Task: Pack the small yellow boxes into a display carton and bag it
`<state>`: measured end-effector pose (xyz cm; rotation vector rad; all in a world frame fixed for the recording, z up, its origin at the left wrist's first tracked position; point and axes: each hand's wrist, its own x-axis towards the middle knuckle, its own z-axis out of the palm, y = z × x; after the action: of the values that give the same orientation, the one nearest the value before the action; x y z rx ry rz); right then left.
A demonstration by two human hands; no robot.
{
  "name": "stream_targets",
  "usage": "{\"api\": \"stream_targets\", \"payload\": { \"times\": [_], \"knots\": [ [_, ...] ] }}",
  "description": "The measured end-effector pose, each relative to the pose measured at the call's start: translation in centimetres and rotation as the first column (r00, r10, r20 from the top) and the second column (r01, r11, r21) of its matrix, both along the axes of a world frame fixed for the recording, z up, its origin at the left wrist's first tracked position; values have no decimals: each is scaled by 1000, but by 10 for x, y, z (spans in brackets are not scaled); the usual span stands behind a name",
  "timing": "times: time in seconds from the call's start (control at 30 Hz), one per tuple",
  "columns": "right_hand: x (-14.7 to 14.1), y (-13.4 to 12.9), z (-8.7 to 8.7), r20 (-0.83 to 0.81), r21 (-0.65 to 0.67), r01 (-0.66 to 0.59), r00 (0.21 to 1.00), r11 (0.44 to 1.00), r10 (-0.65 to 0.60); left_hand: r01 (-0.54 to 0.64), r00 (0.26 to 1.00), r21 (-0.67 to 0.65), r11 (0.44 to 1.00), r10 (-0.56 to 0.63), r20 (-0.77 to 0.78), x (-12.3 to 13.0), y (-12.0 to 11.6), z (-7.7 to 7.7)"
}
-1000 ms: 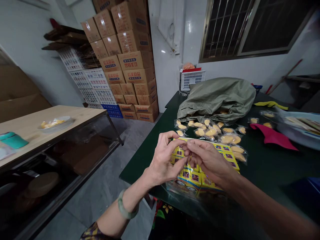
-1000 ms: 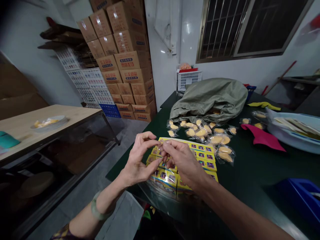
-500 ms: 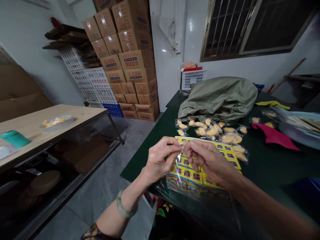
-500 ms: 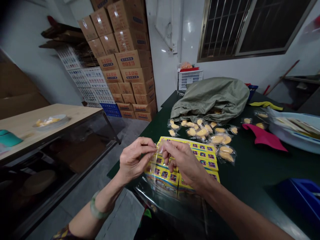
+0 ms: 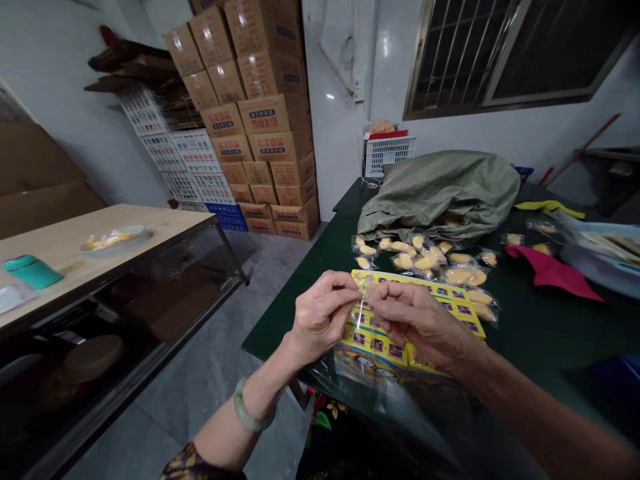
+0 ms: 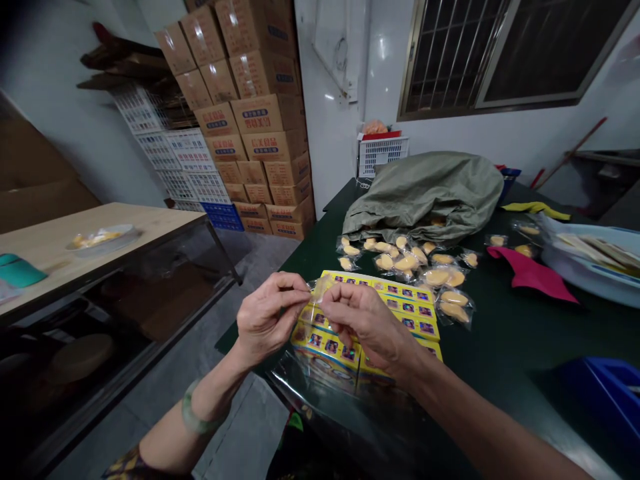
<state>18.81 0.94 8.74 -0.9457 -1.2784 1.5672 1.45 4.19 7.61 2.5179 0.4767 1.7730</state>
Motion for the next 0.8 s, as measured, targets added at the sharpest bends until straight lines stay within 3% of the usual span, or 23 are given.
{"api": "stream_targets", "payload": {
  "times": [0.67,0.8],
  "knots": [
    [-8,-1,9,3,30,84,996,996,-84,3,1000,-41,999,-4,-10,2,-1,-1],
    [-7,0,8,-7,40,92,996,995,-92,56,996,-122,991,-64,-66,3,-2,4]
  ]
}}
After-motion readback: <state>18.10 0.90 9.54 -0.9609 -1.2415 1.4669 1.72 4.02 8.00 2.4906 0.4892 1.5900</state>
